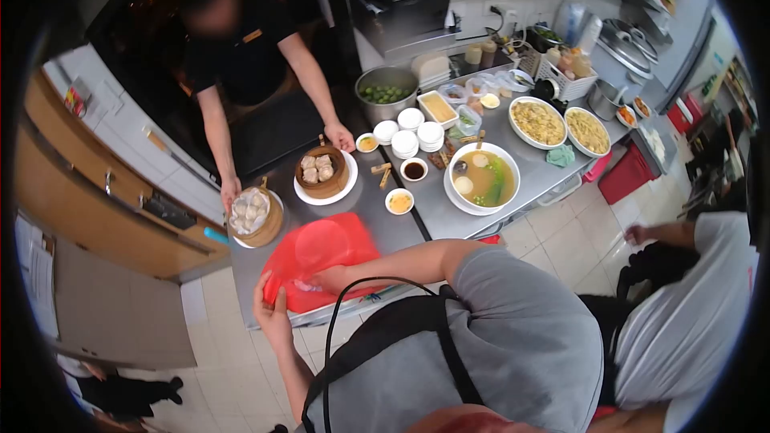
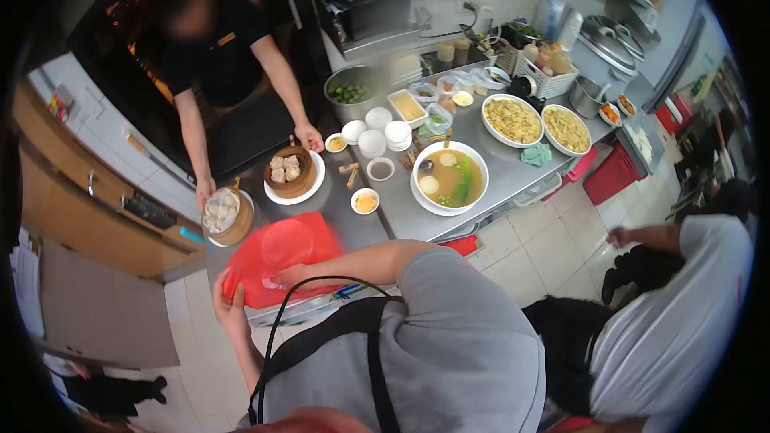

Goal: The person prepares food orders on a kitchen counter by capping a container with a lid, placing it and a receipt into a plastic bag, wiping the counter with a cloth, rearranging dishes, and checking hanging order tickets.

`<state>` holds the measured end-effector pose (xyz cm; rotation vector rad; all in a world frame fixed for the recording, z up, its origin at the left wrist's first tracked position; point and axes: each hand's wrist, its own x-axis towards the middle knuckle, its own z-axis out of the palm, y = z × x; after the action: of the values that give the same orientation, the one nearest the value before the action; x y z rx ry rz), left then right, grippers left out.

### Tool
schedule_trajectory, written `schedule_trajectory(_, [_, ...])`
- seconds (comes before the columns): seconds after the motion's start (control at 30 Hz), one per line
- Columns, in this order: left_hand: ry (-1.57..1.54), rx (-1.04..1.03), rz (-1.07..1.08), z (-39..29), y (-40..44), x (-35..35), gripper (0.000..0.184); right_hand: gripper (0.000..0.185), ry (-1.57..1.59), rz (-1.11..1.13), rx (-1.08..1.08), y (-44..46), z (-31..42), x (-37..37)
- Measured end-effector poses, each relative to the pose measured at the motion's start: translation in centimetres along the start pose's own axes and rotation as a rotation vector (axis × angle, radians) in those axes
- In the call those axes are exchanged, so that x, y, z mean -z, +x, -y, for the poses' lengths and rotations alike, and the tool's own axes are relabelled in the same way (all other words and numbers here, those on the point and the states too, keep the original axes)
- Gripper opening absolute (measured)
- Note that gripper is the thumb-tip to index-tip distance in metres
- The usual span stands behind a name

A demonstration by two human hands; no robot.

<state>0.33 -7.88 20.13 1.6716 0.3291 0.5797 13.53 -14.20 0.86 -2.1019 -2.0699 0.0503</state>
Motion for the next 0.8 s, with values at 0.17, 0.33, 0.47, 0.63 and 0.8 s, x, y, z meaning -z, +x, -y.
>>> schedule_trajectory(0.17, [0.024, -0.023, 0.044, 0.5, -0.1, 1.4, 0.038, 0.038, 0.391, 0.134, -0.257, -2.0, 0.9, 8.0])
schedule_trajectory(0.33, [0.163, 0.164, 0.043, -2.4, -0.9, 2.9, 0.036, 0.022, 0.801, -0.115, -0.001, -10.2, -3.1, 21.3])
schedule_trajectory(0.47, [0.487, 0.075, -0.043, -4.0, -0.4, 2.3, 0.031, 0.017, 0.782, -0.771, -0.242, -21.8, -11.5, 32.5])
schedule_trajectory(0.63, [0.372, -0.298, -0.325, -7.8, 0.3, -8.3, 0.022, 0.026, 1.306, -1.672, -0.228, -38.1, -22.0, 43.5])
schedule_trajectory(0.8, [0.357, -0.428, -0.052, -11.6, 0.3, -23.7, 0.018, 0.022, 1.633, -2.010, -0.206, -49.5, -34.4, 49.6])
